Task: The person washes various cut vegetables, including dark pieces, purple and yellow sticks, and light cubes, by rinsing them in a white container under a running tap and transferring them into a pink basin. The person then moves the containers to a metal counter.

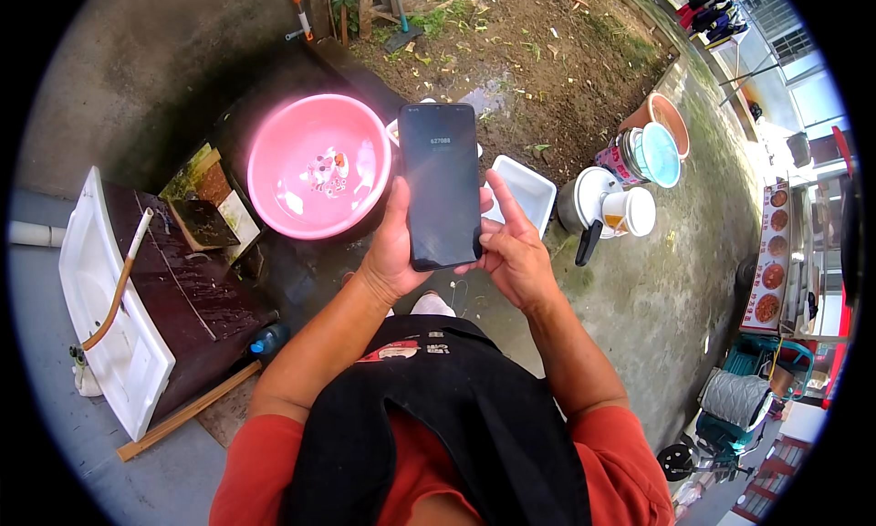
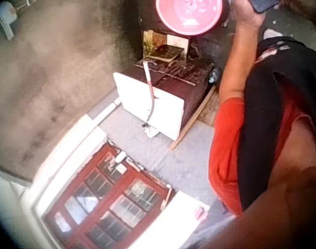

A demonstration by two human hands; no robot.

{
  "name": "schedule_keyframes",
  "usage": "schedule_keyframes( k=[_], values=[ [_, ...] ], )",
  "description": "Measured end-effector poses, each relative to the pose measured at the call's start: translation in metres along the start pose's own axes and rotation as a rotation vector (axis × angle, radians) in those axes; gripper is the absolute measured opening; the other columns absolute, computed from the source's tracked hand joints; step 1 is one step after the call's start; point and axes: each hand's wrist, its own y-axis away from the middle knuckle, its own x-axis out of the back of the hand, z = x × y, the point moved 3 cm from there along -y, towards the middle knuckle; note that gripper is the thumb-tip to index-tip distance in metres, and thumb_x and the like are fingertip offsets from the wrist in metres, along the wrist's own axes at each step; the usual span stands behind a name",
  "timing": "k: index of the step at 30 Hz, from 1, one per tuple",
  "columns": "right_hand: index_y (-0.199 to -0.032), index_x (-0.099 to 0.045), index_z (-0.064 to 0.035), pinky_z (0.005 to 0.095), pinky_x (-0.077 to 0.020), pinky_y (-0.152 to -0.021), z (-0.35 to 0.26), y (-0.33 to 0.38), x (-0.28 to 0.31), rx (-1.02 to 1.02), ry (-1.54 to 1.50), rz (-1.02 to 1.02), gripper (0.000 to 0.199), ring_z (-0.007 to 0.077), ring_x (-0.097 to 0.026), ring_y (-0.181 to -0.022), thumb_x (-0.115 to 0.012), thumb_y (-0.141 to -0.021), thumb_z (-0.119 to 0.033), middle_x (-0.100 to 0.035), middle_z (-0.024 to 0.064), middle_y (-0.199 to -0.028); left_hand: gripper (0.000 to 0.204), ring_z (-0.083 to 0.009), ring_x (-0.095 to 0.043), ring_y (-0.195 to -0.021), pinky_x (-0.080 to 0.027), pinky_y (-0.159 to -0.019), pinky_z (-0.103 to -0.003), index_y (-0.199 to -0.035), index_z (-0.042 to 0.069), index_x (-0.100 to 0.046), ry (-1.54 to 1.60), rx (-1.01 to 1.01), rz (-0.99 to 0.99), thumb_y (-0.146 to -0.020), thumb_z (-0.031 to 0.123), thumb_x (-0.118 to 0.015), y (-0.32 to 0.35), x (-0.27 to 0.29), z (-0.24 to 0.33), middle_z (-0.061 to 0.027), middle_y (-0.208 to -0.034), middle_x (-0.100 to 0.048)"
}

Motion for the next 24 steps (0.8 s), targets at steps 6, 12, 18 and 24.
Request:
schedule_keyframes(
  k=[6, 12, 18, 24],
  values=[
    [-0.142, -0.02, -0.0107, 0.0293, -0.0519, -0.061, -0.009, 0.011, 0.009, -0.005, 0.202, -0.007, 0.065, 0.0223, -0.062, -0.083, -0.051, -0.085, -0.008, -0.059, 0.0182, -0.106, 0.088, -0.0321, -0.047, -0.117, -0.04, -0.096, -0.048, -0.133, 0.002, -0.031, -0.047, -0.074, 0.052, -0.078, 0.07, -0.043, 0.009, -0.016, 0.014, -0.0184, -0.129, -0.044],
    [-0.135, -0.035, -0.0049, 0.0239, -0.0482, -0.059, 0.006, 0.031, 0.045, -0.108, 0.195, 0.145, 0.051, 0.0182, -0.063, -0.078, -0.054, -0.088, -0.015, -0.062, 0.0141, -0.1, 0.098, -0.0327, -0.045, -0.113, -0.038, -0.096, -0.049, -0.13, -0.005, -0.032, -0.561, -0.52, -0.338, -0.065, 0.059, -0.068, 0.059, -0.106, 0.084, -0.0187, -0.123, -0.045],
    [-0.106, -0.057, -0.0013, 0.0224, -0.0468, -0.055, 0.011, 0.035, 0.057, -0.148, 0.216, 0.276, 0.021, 0.0151, -0.061, -0.069, -0.053, -0.088, -0.011, -0.063, 0.0088, -0.085, 0.063, -0.0205, -0.036, -0.105, -0.029, -0.087, -0.051, -0.127, 0.023, -0.045, -1.221, -1.207, -0.514, -0.072, 0.041, -0.07, 0.159, -0.182, 0.117, 0.0, -0.123, -0.039],
    [-0.087, -0.06, -0.0007, 0.0244, -0.0452, -0.062, -0.097, 0.02, 0.018, 0.48, 0.377, 0.119, 0.012, 0.0117, -0.055, -0.069, -0.053, -0.088, -0.01, -0.061, 0.0085, -0.079, 0.044, -0.0207, -0.033, -0.113, -0.026, -0.085, -0.055, -0.118, 0.045, -0.051, -1.19, -1.653, -0.574, -0.078, 0.037, -0.065, 0.168, -0.214, 0.115, 0.0099, -0.133, -0.033]
  ],
)
